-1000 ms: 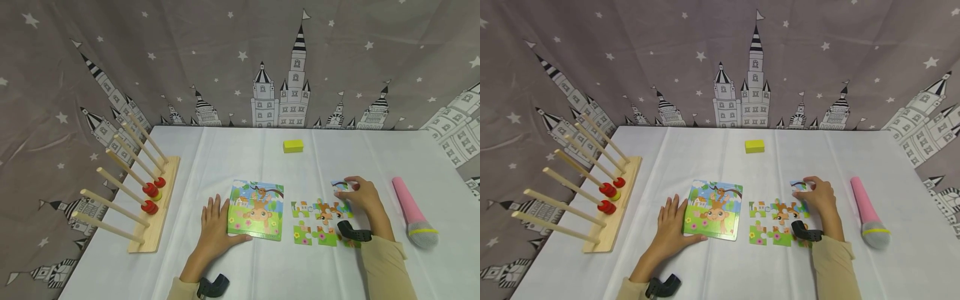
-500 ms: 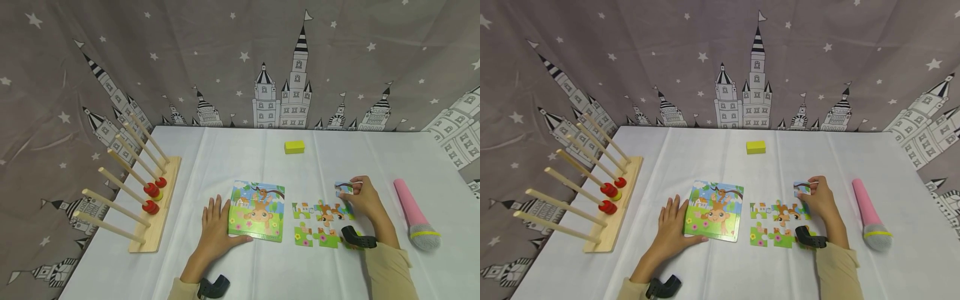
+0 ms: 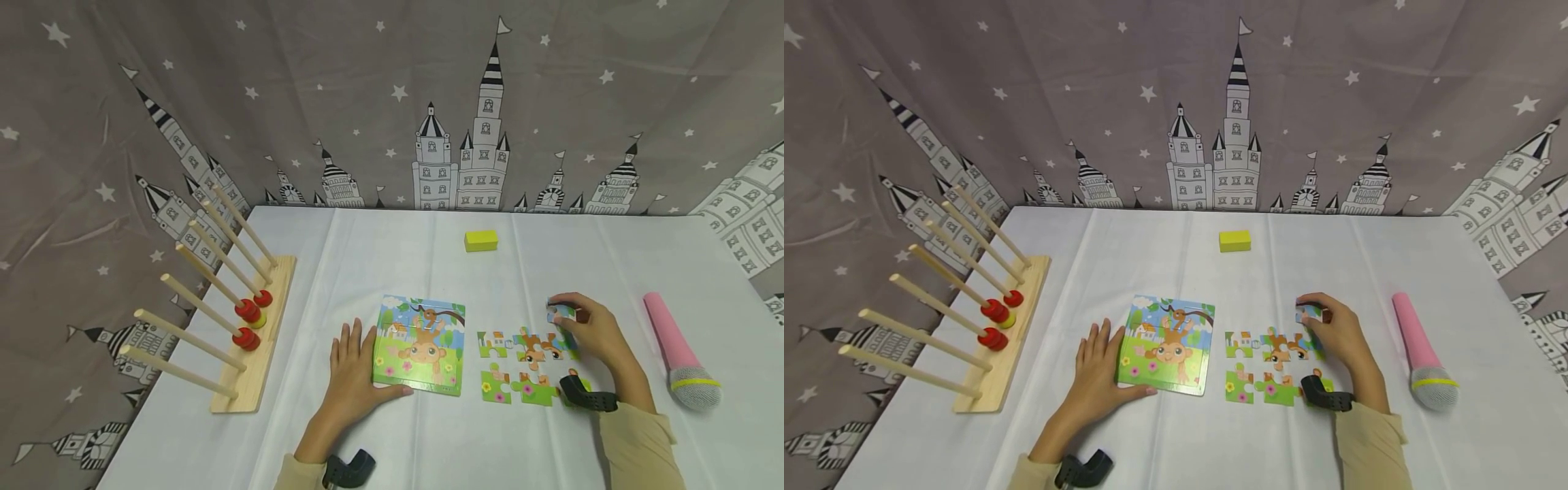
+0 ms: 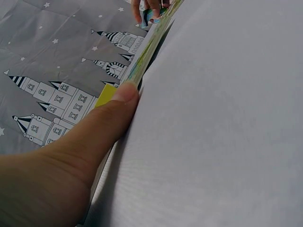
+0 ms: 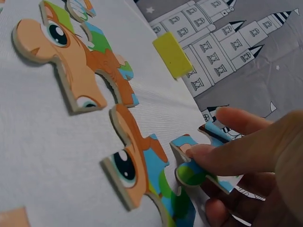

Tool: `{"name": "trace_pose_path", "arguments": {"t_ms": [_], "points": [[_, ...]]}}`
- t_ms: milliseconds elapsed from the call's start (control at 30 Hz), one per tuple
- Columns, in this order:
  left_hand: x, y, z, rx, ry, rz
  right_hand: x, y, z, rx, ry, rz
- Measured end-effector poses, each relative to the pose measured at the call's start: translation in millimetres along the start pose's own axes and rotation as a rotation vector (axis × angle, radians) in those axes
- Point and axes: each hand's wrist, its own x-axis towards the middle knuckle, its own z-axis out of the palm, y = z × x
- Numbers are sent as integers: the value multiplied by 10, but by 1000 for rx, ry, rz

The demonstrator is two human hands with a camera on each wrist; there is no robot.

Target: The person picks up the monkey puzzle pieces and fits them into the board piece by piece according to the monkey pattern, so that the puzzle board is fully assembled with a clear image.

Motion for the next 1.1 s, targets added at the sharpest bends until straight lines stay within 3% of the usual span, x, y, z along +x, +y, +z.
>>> {"name": "trace_pose_path", "arguments": {"t_ms": [467,633,1100], "points": [[-9,-8,19,-15,-8,-6,-13,-120,32,61,-4,-18],[-2,-10,15,-11,-7,-1,27,-260,134,79,7,-47],[8,-27,29,-3,-10,0,188,-727,536,155,-76,-153]]}}
